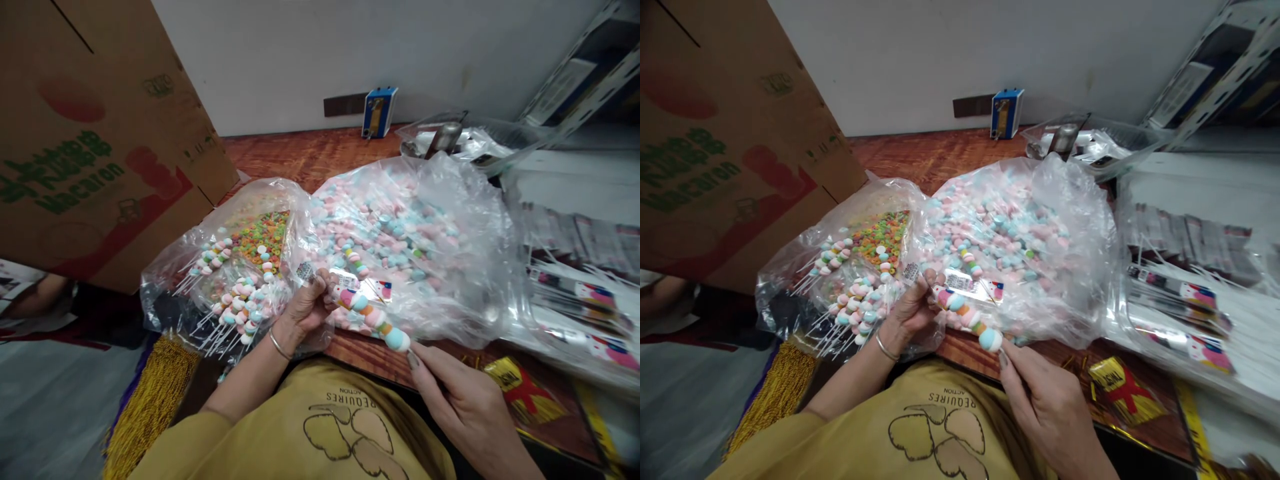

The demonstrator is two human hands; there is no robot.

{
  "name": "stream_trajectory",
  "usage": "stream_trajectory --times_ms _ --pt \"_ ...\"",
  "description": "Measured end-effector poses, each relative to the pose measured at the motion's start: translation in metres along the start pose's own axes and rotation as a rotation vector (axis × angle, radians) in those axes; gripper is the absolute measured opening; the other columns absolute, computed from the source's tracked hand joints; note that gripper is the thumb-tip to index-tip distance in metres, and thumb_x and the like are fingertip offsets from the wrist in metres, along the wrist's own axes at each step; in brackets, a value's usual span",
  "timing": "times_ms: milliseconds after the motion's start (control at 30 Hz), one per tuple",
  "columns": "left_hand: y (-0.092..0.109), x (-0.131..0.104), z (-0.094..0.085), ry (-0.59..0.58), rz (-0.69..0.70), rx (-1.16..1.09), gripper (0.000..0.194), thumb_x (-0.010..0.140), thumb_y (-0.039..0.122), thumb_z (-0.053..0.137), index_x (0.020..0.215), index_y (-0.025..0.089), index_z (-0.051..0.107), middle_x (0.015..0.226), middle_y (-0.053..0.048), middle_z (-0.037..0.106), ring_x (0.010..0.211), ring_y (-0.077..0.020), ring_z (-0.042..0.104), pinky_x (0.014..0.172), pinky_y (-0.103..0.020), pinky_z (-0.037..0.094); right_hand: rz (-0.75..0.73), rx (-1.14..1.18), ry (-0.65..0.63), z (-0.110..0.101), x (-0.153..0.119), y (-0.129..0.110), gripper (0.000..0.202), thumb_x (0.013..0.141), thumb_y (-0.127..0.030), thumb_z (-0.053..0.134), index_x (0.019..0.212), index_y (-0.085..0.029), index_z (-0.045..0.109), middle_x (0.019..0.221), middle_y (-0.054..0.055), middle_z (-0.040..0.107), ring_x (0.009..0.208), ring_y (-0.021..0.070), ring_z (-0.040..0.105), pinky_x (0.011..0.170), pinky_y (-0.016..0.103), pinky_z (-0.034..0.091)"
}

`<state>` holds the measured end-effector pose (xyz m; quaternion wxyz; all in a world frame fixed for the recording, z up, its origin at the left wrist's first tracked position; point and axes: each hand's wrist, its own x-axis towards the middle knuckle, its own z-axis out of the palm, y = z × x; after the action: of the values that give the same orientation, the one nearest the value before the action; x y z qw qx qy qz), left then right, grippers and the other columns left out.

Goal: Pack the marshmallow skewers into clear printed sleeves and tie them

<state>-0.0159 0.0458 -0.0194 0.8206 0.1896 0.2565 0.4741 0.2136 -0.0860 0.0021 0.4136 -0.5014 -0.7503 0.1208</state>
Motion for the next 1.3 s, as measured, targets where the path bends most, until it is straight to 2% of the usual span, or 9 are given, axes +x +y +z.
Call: stream_trajectory --times_ms 233,400,633,733,833,933,1033,1133,1300 --pt "-0.003 0.003 0.015 0.094 0.104 0.034 0.042 0.052 0.03 0.1 0.068 0.014 0.065 0.071 0.0 0.066 0.07 -0.0111 0.063 0.071 -0.022 0.055 -0.154 -0.383 0.054 0.005 0.001 -0.005 0.025 0.104 -0.023 0.052 0.112 -0.008 0.071 0.069 0.0 0.062 0.057 0.0123 0.061 0.059 0.027 0.04" --pt "-0.012 0.009 0.03 0.186 0.141 -0.085 0.027 0.069 0.025 0.092 0.077 0.013 0.069 0.078 -0.004 0.072 0.073 -0.0153 0.069 0.069 -0.025 0.056 -0.221 -0.616 0.122 0.025 -0.001 -0.008 0.028 0.102 -0.019 0.053 0.118 -0.002 0.068 0.076 0.006 0.068 0.06 0.0157 0.059 0.062 0.031 0.038" --pt "-0.01 0.013 0.049 0.363 0.179 -0.236 0.016 0.087 0.014 0.074 0.075 0.015 0.062 0.074 -0.002 0.068 0.072 -0.014 0.069 0.076 -0.027 0.058 -0.145 -0.762 0.201 0.048 -0.01 -0.001 0.03 0.101 -0.014 0.054 0.126 -0.013 0.07 0.067 0.001 0.066 0.047 0.0111 0.046 0.053 0.03 0.029" --pt "-0.011 0.011 0.054 0.305 0.185 -0.203 0.019 0.083 0.017 0.08 0.075 0.015 0.062 0.072 -0.001 0.066 0.068 -0.0121 0.065 0.074 -0.026 0.056 -0.009 -0.42 0.204 0.054 -0.01 0.0 0.029 0.102 -0.021 0.052 0.121 -0.016 0.073 0.082 0.006 0.074 0.059 0.0136 0.06 0.057 0.026 0.039" --pt "-0.014 0.009 0.054 0.178 0.202 -0.14 0.027 0.075 0.02 0.087 0.075 0.015 0.061 0.071 0.001 0.062 0.064 -0.0099 0.06 0.072 -0.025 0.054 0.363 0.23 0.054 0.059 -0.004 -0.005 0.033 0.102 -0.039 0.052 0.106 -0.018 0.077 0.075 0.006 0.069 0.068 0.018 0.063 0.058 0.025 0.047" --pt "-0.016 0.009 0.05 0.101 0.206 -0.096 0.03 0.073 0.023 0.089 0.078 0.016 0.061 0.068 0.004 0.057 0.062 -0.0086 0.055 0.073 -0.025 0.053 0.81 0.885 -0.069 0.065 0.003 -0.012 0.044 0.09 -0.059 0.065 0.089 -0.016 0.075 0.052 -0.006 0.04 0.043 0.0083 0.033 0.04 0.021 0.029" --pt "-0.018 0.011 0.048 0.065 0.175 -0.109 0.032 0.073 0.029 0.09 0.083 0.017 0.063 0.066 0.005 0.053 0.061 -0.0085 0.053 0.07 -0.025 0.053 1.042 1.275 -0.092 0.073 0.007 -0.018 0.049 0.081 -0.064 0.072 0.091 -0.015 0.073 0.053 -0.013 0.022 0.042 0.0038 0.01 0.036 0.018 0.015" --pt "-0.018 0.015 0.047 0.062 0.162 -0.141 0.038 0.069 0.037 0.092 0.085 0.017 0.064 0.067 0.004 0.052 0.062 -0.0092 0.053 0.063 -0.023 0.05 0.937 1.1 0.016 0.08 0.005 -0.017 0.044 0.086 -0.06 0.068 0.094 -0.016 0.073 0.054 -0.009 0.036 0.041 0.0056 0.022 0.036 0.019 0.022" --pt "-0.023 0.018 0.049 0.115 0.199 -0.11 0.046 0.063 0.042 0.095 0.084 0.017 0.062 0.071 0.002 0.057 0.064 -0.0102 0.056 0.06 -0.021 0.047 0.282 0.034 0.207 0.086 0.0 -0.003 0.033 0.098 -0.036 0.058 0.114 -0.014 0.076 0.081 0.01 0.073 0.069 0.0188 0.066 0.059 0.026 0.048"
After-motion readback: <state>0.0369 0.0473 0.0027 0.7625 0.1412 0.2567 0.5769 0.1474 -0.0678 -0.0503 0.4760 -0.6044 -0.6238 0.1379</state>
